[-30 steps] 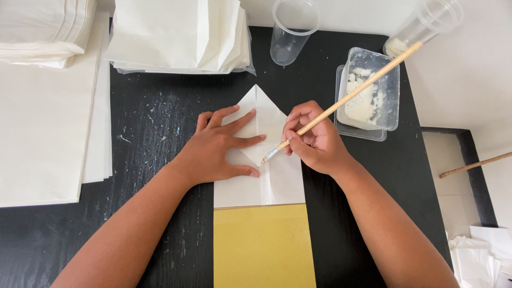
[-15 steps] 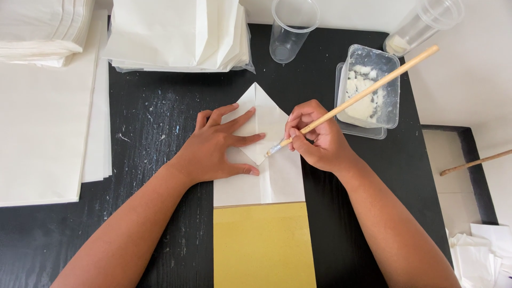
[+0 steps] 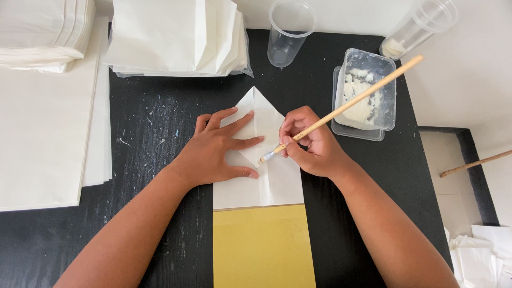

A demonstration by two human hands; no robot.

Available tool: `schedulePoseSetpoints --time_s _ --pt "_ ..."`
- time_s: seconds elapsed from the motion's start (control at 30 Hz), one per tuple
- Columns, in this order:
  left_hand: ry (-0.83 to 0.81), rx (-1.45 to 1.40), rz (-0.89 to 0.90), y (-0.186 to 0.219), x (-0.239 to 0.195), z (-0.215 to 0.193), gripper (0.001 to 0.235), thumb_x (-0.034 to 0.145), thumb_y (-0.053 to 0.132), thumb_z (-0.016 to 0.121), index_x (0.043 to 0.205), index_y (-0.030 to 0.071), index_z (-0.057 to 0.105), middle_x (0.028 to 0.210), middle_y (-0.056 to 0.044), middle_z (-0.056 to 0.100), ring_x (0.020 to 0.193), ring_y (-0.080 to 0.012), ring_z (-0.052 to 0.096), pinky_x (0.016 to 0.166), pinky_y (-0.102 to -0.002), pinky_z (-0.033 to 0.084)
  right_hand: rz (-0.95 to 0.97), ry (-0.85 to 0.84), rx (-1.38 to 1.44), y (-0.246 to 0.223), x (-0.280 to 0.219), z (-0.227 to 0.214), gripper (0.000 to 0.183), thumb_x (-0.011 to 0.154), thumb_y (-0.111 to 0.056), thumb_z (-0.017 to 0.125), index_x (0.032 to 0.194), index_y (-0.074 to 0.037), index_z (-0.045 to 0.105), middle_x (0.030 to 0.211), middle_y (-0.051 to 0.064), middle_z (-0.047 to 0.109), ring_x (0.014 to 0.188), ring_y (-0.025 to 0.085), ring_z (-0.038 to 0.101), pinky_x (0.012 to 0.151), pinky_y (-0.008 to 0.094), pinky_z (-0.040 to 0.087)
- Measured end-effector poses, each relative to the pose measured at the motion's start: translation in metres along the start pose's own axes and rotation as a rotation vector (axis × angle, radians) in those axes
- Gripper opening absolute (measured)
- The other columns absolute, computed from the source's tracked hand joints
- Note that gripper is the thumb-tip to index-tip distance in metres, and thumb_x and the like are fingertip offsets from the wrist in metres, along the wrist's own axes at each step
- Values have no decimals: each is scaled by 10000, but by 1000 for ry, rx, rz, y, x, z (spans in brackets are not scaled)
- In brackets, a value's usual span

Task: The person folds a white sheet of paper into a triangular shape on a black table. They use a brush to apply a white paste from a container onto the folded edges to secure them. The person then places the folded paper onto a yellow sheet and picks up another white sheet from a stack.

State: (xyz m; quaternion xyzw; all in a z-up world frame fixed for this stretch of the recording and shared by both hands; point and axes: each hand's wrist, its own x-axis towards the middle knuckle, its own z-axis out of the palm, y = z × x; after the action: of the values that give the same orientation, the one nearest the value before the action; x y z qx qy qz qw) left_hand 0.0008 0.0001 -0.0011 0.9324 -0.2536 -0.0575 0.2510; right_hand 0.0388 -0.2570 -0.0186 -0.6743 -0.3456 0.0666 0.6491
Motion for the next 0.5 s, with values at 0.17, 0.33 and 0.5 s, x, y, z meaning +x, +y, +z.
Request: schedulePoseSetpoints --time_s 0.17,0.33,0.5 --pt "13 6 9 -1 -1 2 778 702 799 724 1282 281 713 1594 -69 450 1495 -339 251 1147 -538 154 -25 85 -144 -5 5 -19 205 947 45 566 1127 -5 481 793 103 620 637 144 683 615 240 591" --pt "15 5 21 -4 -1 4 772 708 797 721 1294 294 706 1600 -67 441 1503 -336 238 1147 -541 146 -94 268 -50 -20 14 -23 153 990 19 528 1105 -25 437 796 117 593 642 155 671 620 259 610" --pt "-6 0 -5 -5 0 4 746 708 762 756 1320 342 685 1619 -4 417 1524 -294 215 1152 -517 150 -267 446 -273 -38 21 -45 156 1097 -142 508 1090 12 483 929 113 590 877 229 739 874 367 648"
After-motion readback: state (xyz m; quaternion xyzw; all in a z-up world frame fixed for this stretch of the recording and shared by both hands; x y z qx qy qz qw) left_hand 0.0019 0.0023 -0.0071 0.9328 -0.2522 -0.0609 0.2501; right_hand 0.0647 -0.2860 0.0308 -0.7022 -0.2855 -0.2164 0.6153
